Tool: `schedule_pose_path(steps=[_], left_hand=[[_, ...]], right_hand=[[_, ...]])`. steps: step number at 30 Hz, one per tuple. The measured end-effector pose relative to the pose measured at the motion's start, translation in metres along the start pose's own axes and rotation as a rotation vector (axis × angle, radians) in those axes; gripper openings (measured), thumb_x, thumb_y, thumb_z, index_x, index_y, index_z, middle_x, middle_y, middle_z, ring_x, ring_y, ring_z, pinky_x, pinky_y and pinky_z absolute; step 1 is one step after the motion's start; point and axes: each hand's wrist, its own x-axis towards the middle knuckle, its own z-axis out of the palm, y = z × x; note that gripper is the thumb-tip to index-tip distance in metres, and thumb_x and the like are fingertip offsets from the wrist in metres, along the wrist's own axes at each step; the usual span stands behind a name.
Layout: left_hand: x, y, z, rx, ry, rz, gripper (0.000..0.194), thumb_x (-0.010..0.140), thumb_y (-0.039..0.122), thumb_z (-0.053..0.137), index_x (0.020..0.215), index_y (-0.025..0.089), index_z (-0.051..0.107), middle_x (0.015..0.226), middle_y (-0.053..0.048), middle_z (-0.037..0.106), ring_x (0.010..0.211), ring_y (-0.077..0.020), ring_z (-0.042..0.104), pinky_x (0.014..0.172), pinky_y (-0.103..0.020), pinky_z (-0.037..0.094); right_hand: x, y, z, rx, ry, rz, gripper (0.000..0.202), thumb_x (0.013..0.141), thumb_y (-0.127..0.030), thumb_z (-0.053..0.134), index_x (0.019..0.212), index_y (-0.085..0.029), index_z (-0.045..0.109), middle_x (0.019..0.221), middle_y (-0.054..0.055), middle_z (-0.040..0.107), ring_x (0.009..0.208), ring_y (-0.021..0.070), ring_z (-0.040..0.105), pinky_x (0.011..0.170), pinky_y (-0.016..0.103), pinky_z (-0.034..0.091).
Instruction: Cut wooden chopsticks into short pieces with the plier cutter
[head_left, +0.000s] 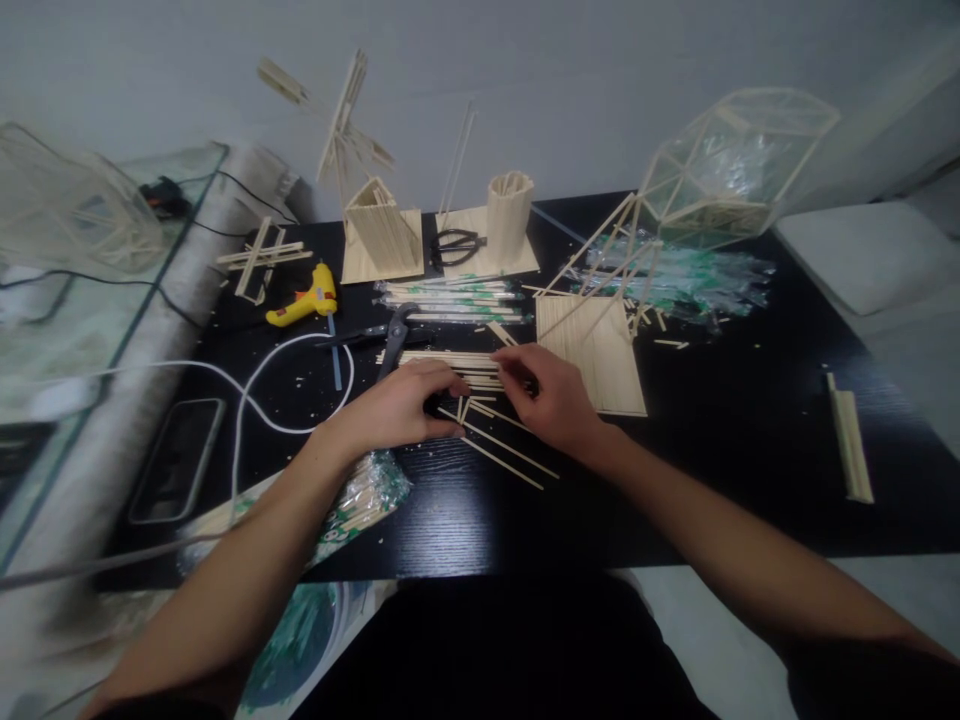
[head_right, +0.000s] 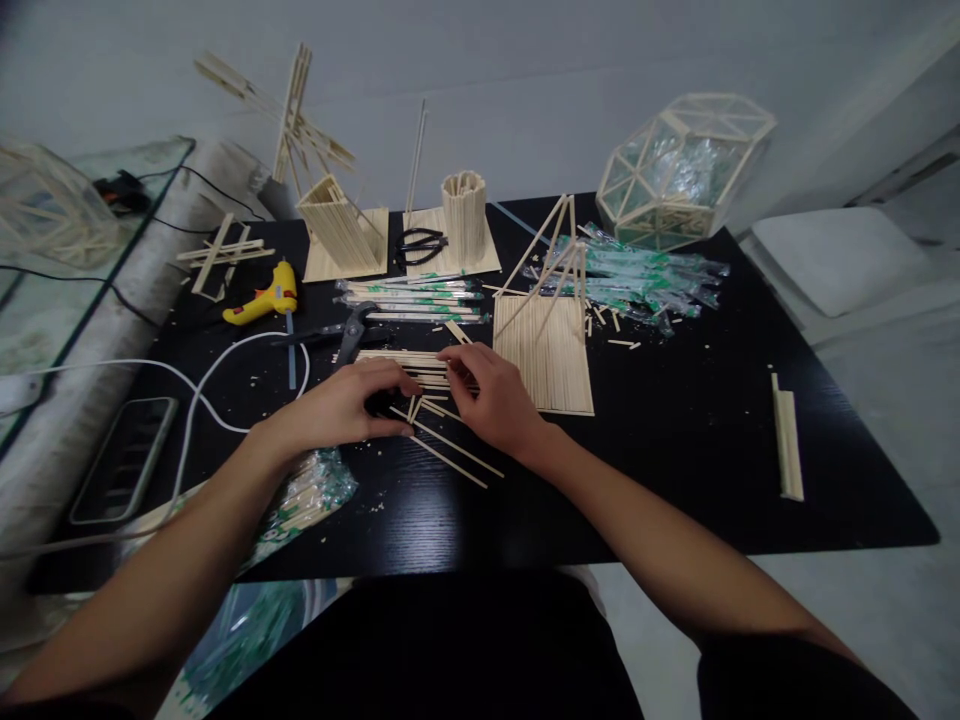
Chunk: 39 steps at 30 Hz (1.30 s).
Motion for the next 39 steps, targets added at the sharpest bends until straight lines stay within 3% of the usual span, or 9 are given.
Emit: schedule_pose_path(steps=[13, 39], left_hand=[[-0.0001, -0.0006, 0.0019, -0.023, 0.012, -0.039, 0.034, 0.08, 0.041, 0.081, 0.103, 0.02, 0.066, 0.096, -0.003, 0.069, 0.089, -0.0197, 0.065, 0.082, -0.034, 0.05], [0.0011, 0.0019, 0.0053, 0.003, 0.011, 0.002, 0.03, 0.083, 0.04, 0.076, 0.103, 0.02, 0.067, 0.096, -0.003, 0.064, 0.095, -0.0219, 0.062, 0.087, -0.037, 0.049]], right_hand=[[-0.0012, 0.0043, 0.0024, 0.014, -0.008, -0.011, 0.018, 0.093, -0.014, 0.058, 0.108, -0.021, 0.066, 0.098, 0.006, 0.071, 0.082, 0.0176, 0.069, 0.075, 0.032, 0.059], [-0.001, 0.0002, 0.0013, 0.068, -0.04, 0.029, 0.015, 0.096, -0.018, 0.057, 0.108, -0.021, 0.066, 0.101, 0.006, 0.071, 0.085, 0.0181, 0.07, 0.08, 0.035, 0.059]])
